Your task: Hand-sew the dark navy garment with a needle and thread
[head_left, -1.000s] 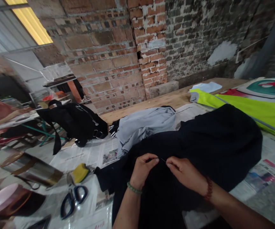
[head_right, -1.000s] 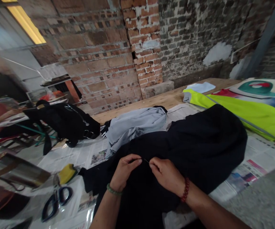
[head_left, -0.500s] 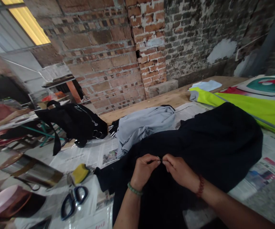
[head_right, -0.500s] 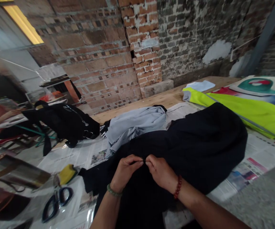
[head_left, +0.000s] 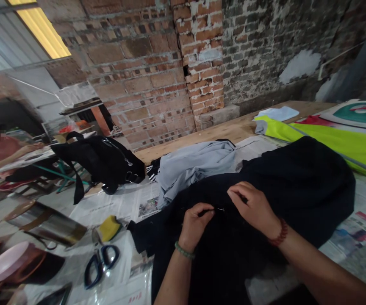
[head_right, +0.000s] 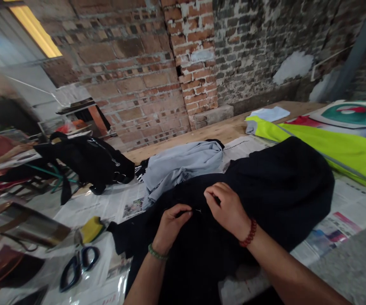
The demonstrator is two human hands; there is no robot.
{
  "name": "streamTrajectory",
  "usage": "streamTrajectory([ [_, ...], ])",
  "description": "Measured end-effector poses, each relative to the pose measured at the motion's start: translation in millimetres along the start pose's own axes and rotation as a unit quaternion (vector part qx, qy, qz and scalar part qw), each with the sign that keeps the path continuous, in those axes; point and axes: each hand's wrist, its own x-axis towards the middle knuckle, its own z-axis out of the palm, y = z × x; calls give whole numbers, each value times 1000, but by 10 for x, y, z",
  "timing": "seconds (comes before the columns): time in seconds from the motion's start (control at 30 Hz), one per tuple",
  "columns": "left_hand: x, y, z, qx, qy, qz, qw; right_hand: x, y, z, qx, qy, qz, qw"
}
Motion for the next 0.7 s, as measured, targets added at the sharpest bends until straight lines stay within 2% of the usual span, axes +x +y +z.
streamTrajectory([
  [0.1,-4,9,2,-3,2,4,1000,94,85,89,59,-46,45,996],
  [0.2,-3,14,6,3,11,13,1000,88,154,229,154,-133,103,974],
  [0.27,-1,21,13,14,19,16,1000,42,174,293,196,-167,123,959],
  [0.53,-5,27,57,56,41,31,997,-144,190,309,271,-154,135,940],
  [0.6,-12,17,71,64,45,45,996,-177,217,314,304,-162,154,926],
  [0.7,-24,7,97,69,49,63,994,-208,255,324,373,-163,214,888],
])
